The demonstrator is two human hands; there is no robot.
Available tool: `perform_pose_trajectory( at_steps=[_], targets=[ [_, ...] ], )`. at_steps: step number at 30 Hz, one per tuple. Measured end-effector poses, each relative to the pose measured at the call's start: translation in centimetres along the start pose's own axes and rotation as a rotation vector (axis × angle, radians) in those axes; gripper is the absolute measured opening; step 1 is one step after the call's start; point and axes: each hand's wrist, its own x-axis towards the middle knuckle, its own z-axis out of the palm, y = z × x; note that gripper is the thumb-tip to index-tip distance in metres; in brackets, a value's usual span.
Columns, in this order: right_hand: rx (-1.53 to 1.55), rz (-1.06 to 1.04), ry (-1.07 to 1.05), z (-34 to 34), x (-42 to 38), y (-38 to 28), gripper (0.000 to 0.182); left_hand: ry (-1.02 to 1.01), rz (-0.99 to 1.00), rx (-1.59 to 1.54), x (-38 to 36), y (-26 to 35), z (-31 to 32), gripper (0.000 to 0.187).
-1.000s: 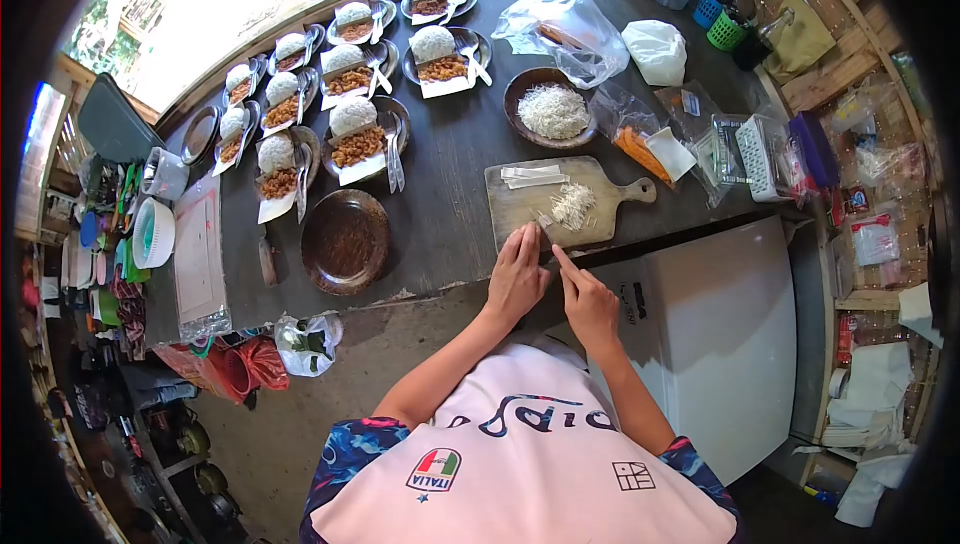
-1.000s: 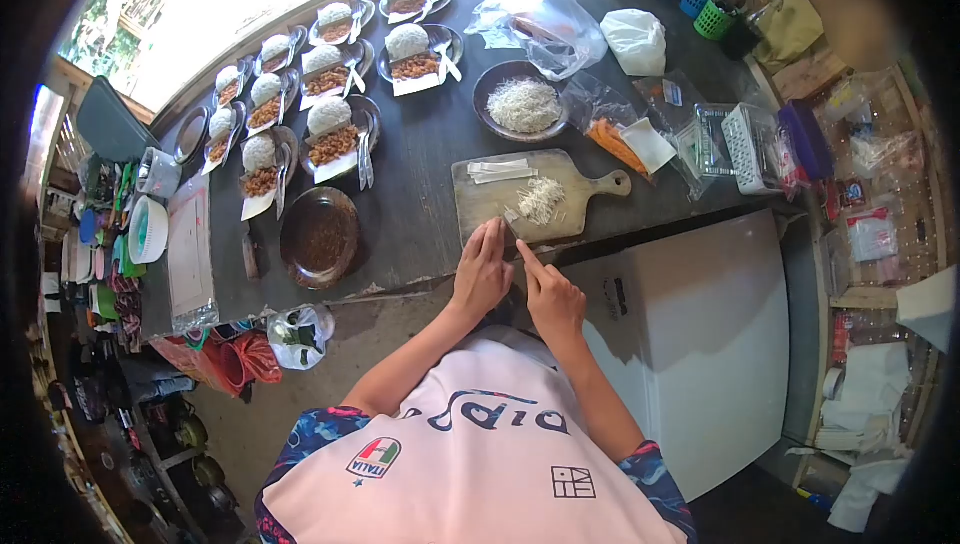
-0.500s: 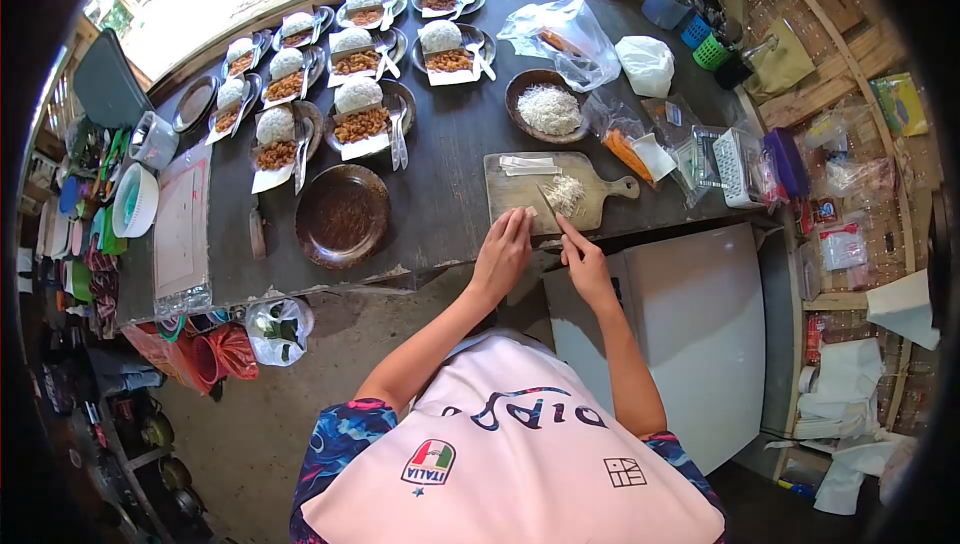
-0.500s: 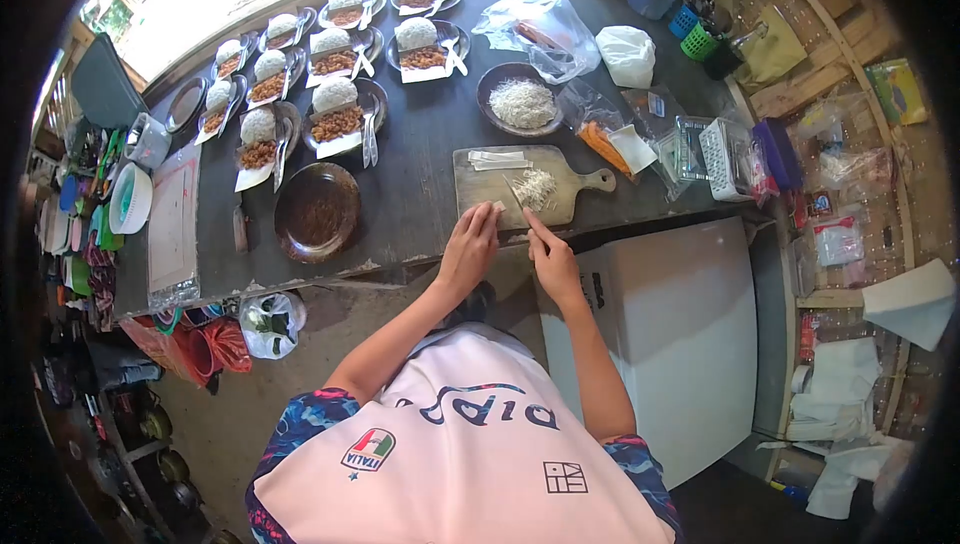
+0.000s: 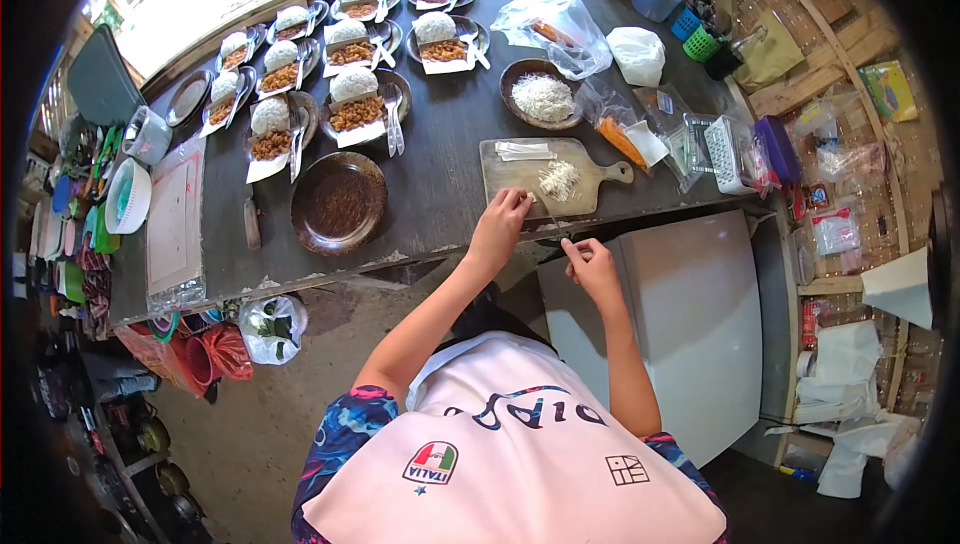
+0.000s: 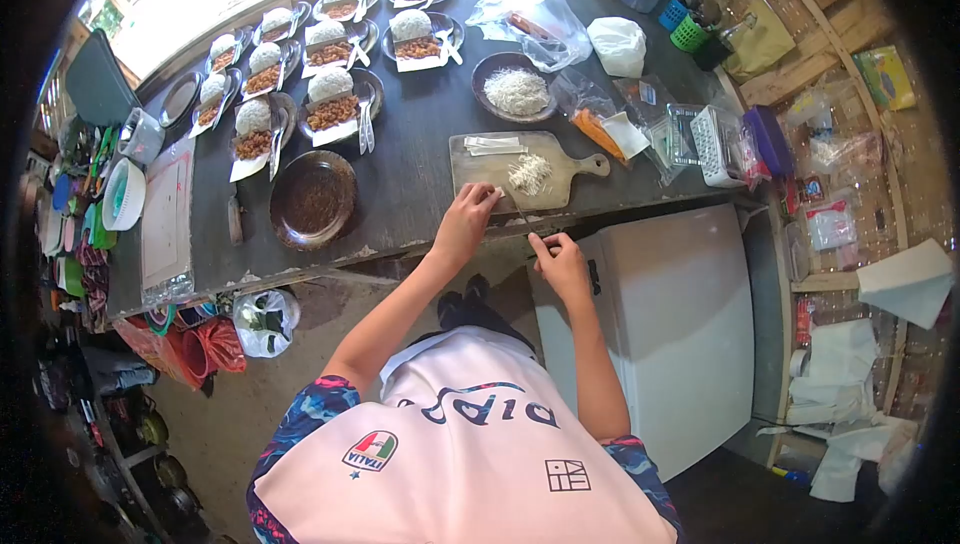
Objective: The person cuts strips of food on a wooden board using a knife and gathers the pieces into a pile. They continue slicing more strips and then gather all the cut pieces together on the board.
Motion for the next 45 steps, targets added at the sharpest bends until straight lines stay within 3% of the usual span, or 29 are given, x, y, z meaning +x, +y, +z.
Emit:
perform_pose_trajectory(
  at_steps=[6,9,15,21,30,45],
  targets=[
    [-0.086,-0.114,0.055,1.4,0.6,-0.1,0.053,-0.109,0.050,0.101,0.4,0.4,-0.6,0.047],
    [-0.162,-0.041,0.112,1.5,-0.5,-1.6,0.054,-0.126,0.067,0.179,0.6,0.9,-0.6,0.050],
    [-0.151,-0.102,0.154,2.1,-2.1,-1.9,0.053,-0.164,0.131,0.183,0.5,0.8,-1.0,0.051],
    [-0.093,-0.097,0.165,1.9,-2.9,-2.3,0.051,-0.183,0.206,0.239,-0.4,0.2,-0.7,0.064],
    [0.044,-0.109,0.174,3.7,-0.4,-1.8,0.052,-0.193,0.125,0.191,-1.6,-0.2,0.5,0.068],
    [-0.004,-0.047,0.178,2.9,-2.7,-2.6,0.053,-0.209,0.131,0.249,-2.1,-0.6,1.4,0.071]
  ],
)
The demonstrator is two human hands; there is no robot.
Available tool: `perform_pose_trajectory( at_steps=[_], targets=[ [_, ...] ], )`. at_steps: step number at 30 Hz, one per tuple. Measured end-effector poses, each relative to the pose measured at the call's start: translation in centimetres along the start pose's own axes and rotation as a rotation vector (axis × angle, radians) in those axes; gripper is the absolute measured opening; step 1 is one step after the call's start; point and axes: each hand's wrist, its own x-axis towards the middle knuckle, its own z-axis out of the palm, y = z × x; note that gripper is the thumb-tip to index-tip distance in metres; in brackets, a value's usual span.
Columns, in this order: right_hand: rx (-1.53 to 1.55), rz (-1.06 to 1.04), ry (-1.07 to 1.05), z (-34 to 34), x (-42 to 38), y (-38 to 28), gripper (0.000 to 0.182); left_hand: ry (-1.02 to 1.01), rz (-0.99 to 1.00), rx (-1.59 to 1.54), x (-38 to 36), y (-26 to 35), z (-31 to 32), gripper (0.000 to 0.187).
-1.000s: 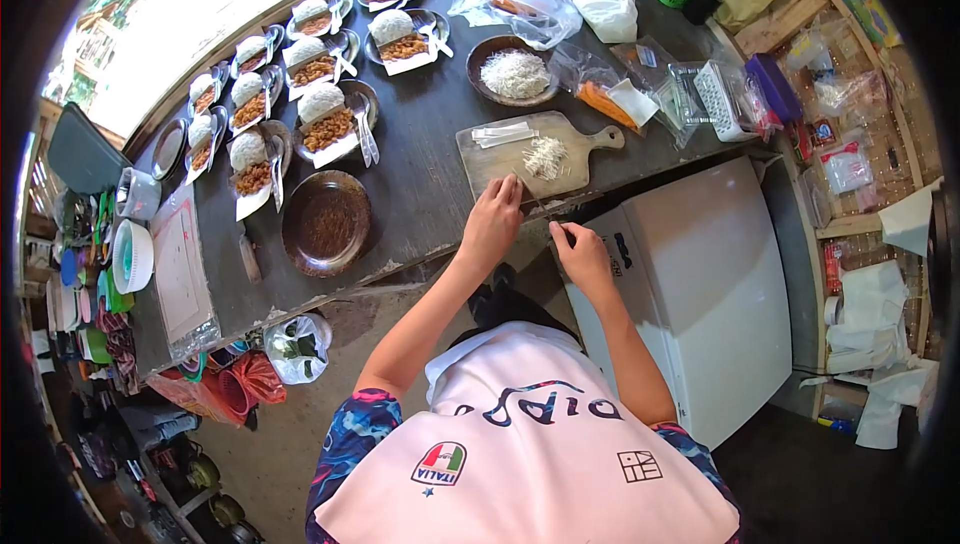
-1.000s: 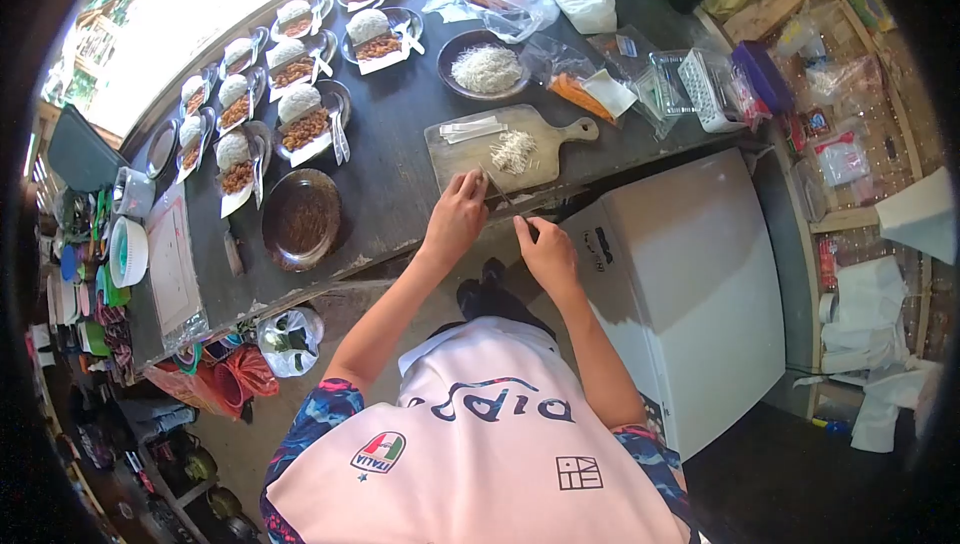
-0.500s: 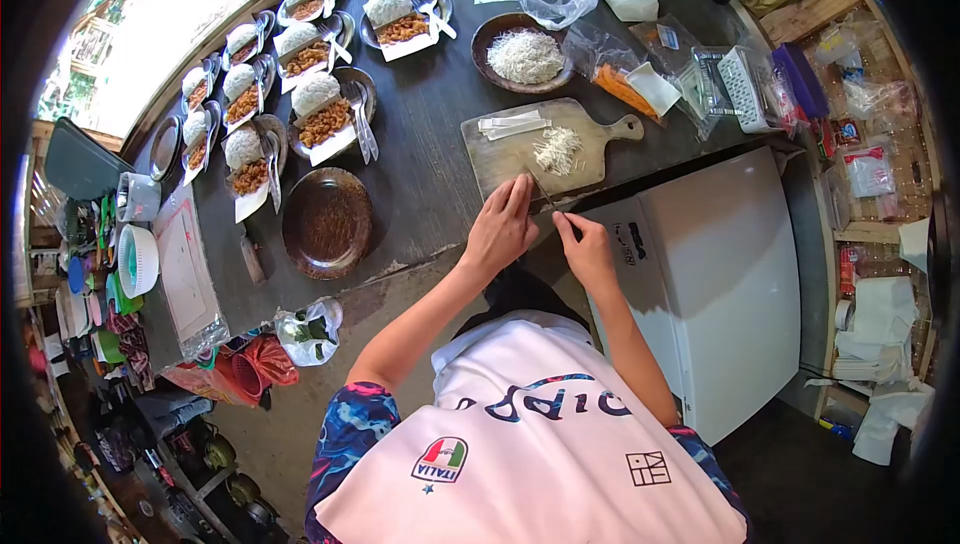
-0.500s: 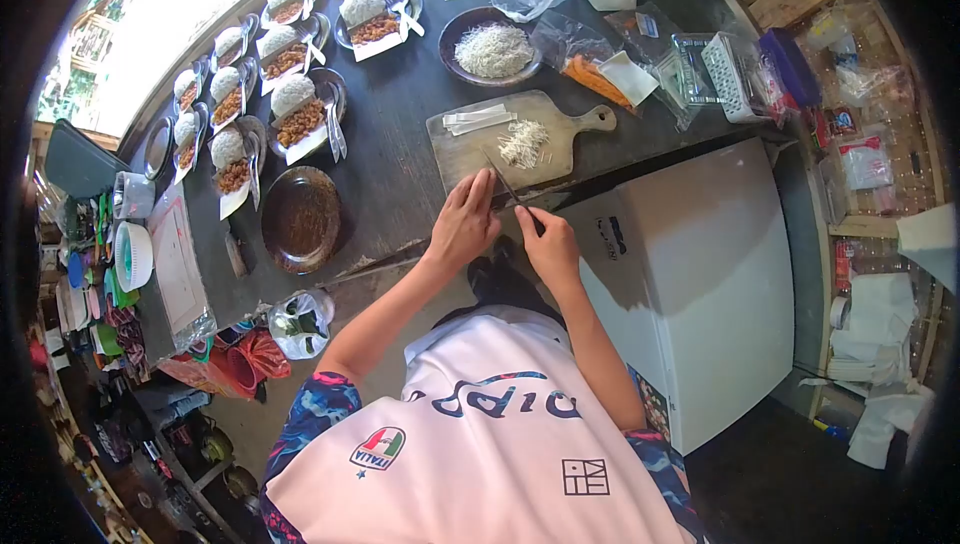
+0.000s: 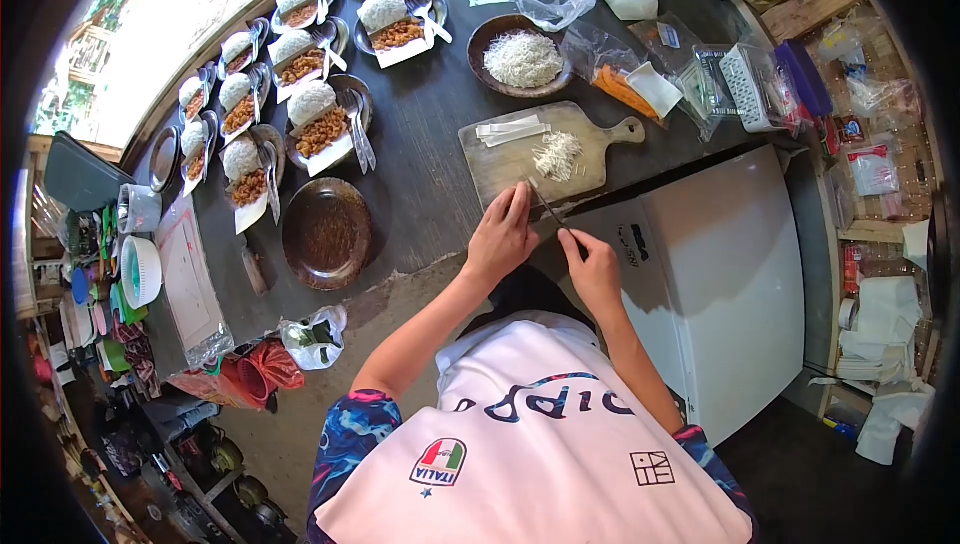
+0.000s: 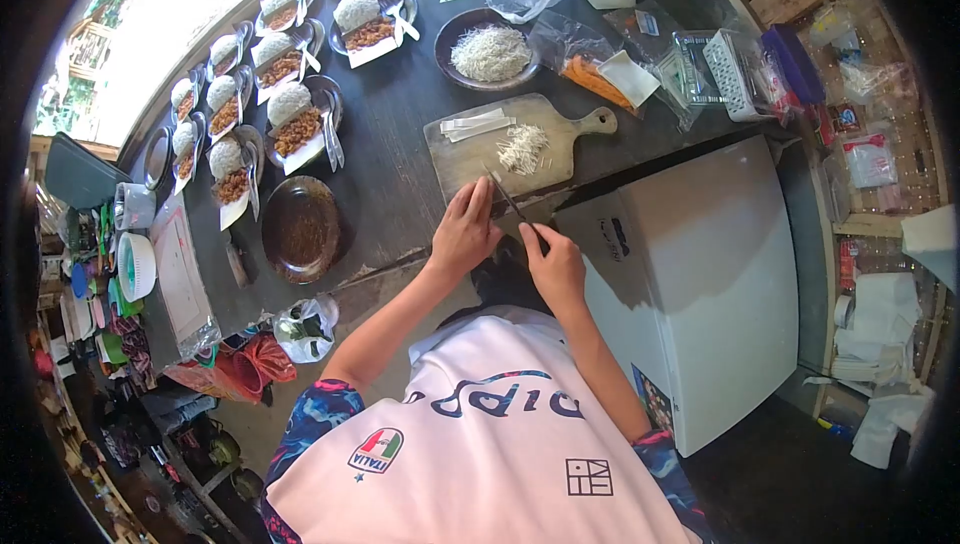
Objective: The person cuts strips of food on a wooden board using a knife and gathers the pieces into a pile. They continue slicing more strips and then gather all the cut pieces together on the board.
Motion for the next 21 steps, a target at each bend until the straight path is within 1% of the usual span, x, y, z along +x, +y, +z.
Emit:
perform_pose_trajectory(
  at_steps=[4,7,10,13,16,19,21],
  targets=[
    [-0.016,-0.004,0.020,0.4,0.0,1.1,0.053,0.022,0.003,0.007,0.1,0.3,-0.3,0.070],
    [0.004,-0.028,0.020,1.0,1.0,0.1,0.051,0.013,0.002,-0.003,0.1,0.1,-0.4,0.071],
    [-0.019,-0.005,0.031,0.5,-0.4,0.4,0.049,0.041,0.005,0.000,0.1,-0.1,-0.2,0.072],
    [-0.014,-0.032,0.076,1.2,0.6,-0.2,0.050,0.042,0.006,-0.031,-0.3,0.3,-0.2,0.073],
    [-0.010,-0.035,0.067,0.8,-0.3,-0.6,0.050,0.056,0.011,-0.040,0.0,-0.1,-0.2,0.073],
    [-0.064,0.035,0.077,0.4,-1.1,-0.2,0.049,0.074,0.015,-0.022,-0.1,0.0,-0.2,0.073],
    [-0.065,0.017,0.072,0.7,-0.1,-0.6,0.050,0.069,0.014,-0.051,-0.1,0.0,0.0,0.072]
  ],
)
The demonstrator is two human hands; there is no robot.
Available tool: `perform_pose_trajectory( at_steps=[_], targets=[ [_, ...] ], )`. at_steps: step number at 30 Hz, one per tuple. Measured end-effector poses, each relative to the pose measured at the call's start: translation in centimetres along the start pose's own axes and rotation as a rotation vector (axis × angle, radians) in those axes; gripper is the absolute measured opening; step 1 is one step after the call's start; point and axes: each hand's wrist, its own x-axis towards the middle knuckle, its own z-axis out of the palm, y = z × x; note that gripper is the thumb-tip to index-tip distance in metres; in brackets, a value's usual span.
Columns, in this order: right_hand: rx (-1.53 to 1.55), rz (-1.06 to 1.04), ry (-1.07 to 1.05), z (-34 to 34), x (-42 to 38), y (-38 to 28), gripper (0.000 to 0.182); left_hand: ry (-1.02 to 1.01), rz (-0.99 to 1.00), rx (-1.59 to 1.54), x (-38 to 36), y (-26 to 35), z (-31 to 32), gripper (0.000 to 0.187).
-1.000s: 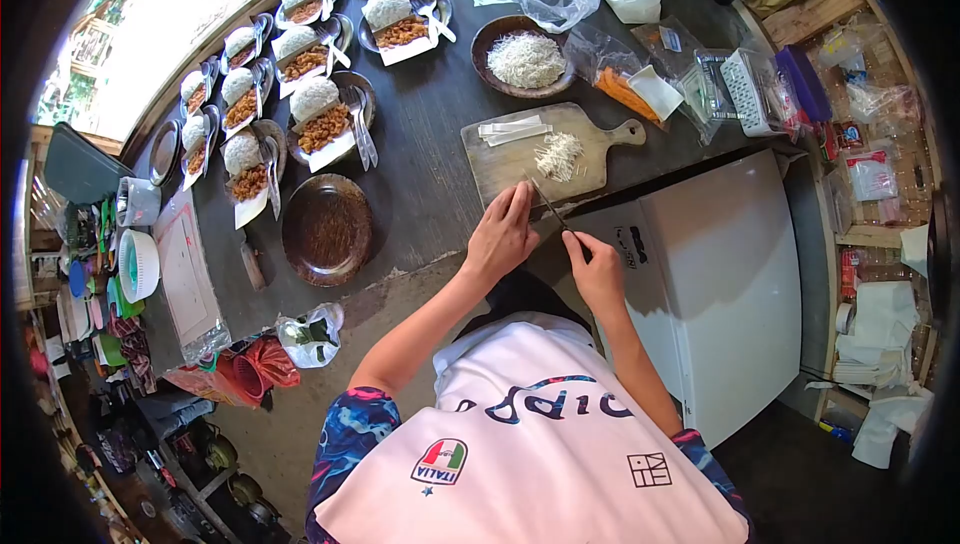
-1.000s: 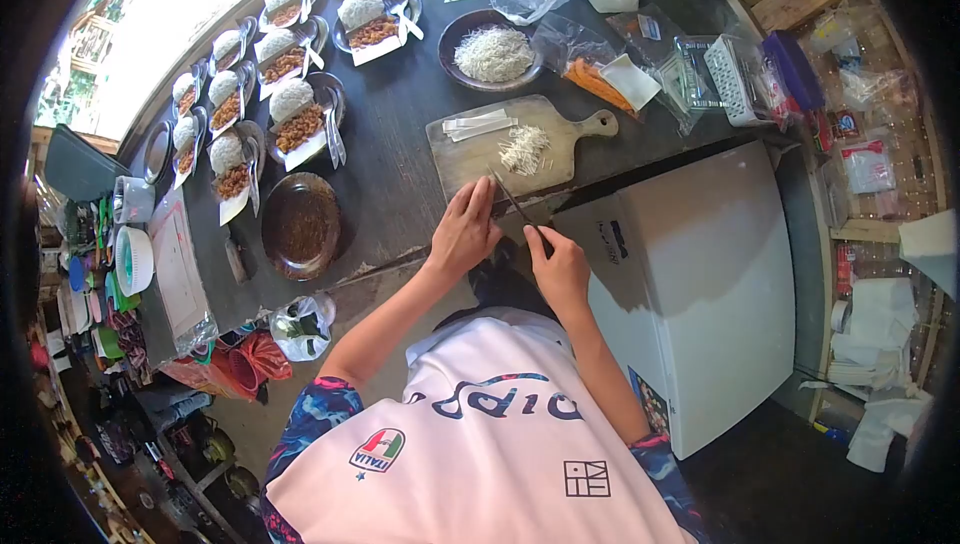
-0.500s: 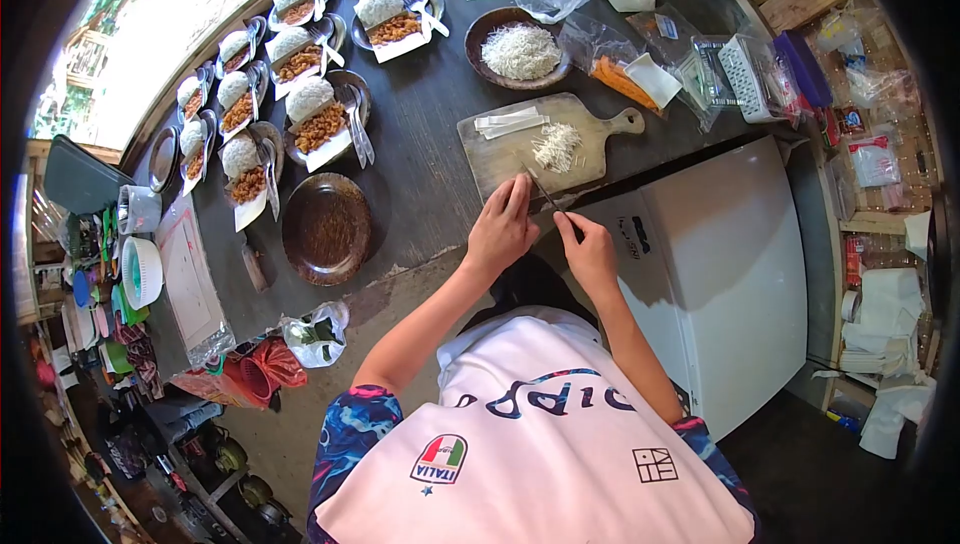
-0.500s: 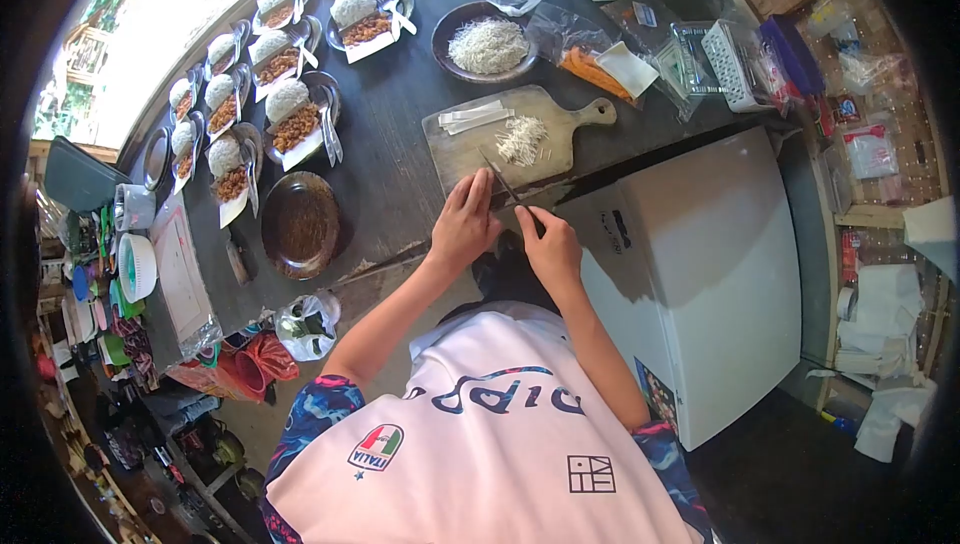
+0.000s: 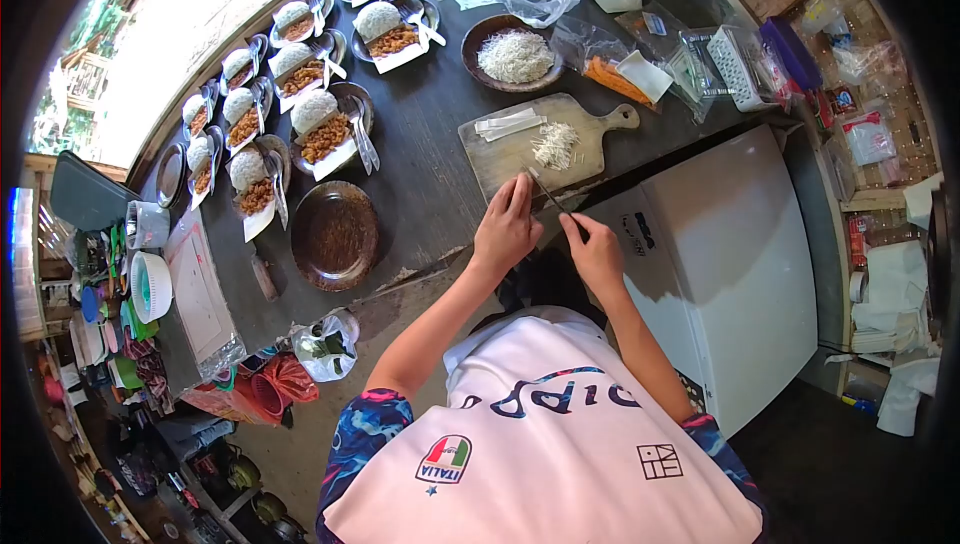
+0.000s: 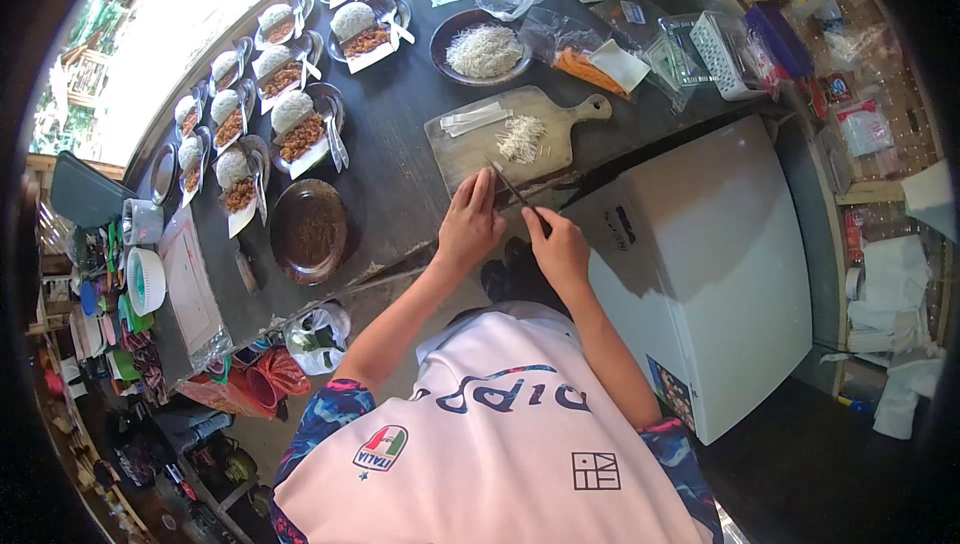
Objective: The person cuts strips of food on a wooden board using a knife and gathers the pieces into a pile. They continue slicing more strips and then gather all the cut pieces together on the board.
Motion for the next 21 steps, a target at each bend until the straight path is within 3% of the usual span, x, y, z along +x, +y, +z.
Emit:
perform_pose_trajectory(
  at_steps=[21],
  targets=[
    [-0.047,-0.021,0.022,0.3,-0.8,0.2,0.051,0.028,0.003,-0.016,-0.1,0.0,0.2,0.073]
  ],
)
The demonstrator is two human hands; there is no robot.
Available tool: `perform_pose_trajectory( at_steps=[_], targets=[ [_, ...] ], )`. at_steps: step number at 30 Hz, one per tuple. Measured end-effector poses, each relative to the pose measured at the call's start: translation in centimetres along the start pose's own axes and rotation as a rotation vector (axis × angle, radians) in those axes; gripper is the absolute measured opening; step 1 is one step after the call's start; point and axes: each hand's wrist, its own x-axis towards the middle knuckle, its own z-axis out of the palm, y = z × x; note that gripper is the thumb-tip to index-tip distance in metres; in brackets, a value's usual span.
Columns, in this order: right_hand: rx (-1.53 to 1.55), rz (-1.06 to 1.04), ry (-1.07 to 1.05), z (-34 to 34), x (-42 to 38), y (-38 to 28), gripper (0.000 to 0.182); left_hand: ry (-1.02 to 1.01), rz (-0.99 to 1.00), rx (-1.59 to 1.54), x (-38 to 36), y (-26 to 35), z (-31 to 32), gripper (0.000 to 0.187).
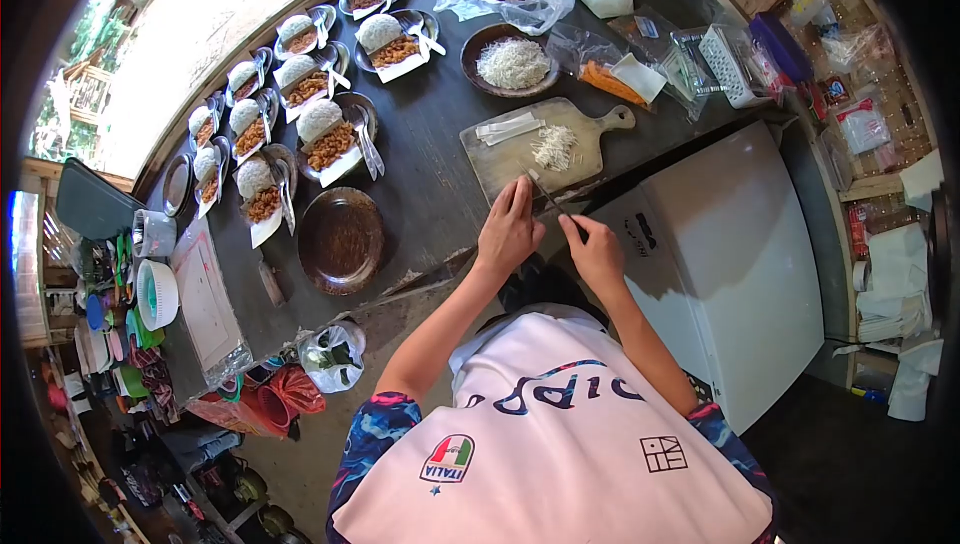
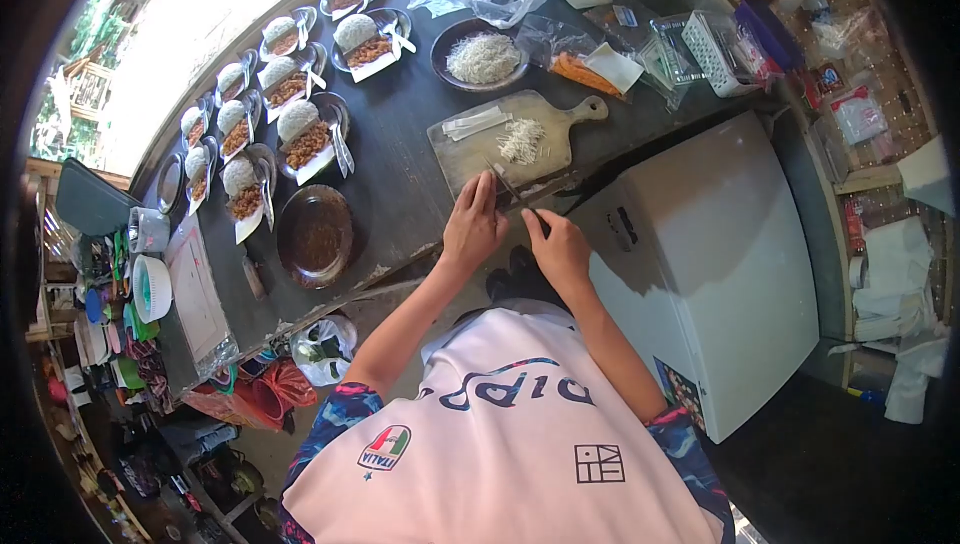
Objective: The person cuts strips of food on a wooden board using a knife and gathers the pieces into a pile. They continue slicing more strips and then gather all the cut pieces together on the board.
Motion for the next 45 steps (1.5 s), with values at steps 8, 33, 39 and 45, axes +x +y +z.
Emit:
perform_pose_trajectory(
  at_steps=[8,33,39,45],
  targets=[
    [0.037,-0.021,0.010,0.5,0.6,-0.2,0.049,0.003,0.022,-0.029,-0.1,0.1,-0.1,0.068],
    [0.027,-0.002,0.024,0.4,-0.5,-0.4,0.048,0.011,0.031,0.014,0.0,0.1,-0.5,0.068],
    [0.027,-0.008,0.005,0.7,0.0,0.1,0.049,0.027,0.038,-0.025,0.2,0.2,-0.8,0.066],
    [0.029,0.003,-0.001,0.5,0.2,-0.2,0.051,0.015,0.017,0.017,0.0,0.1,-0.3,0.069]
  ],
)
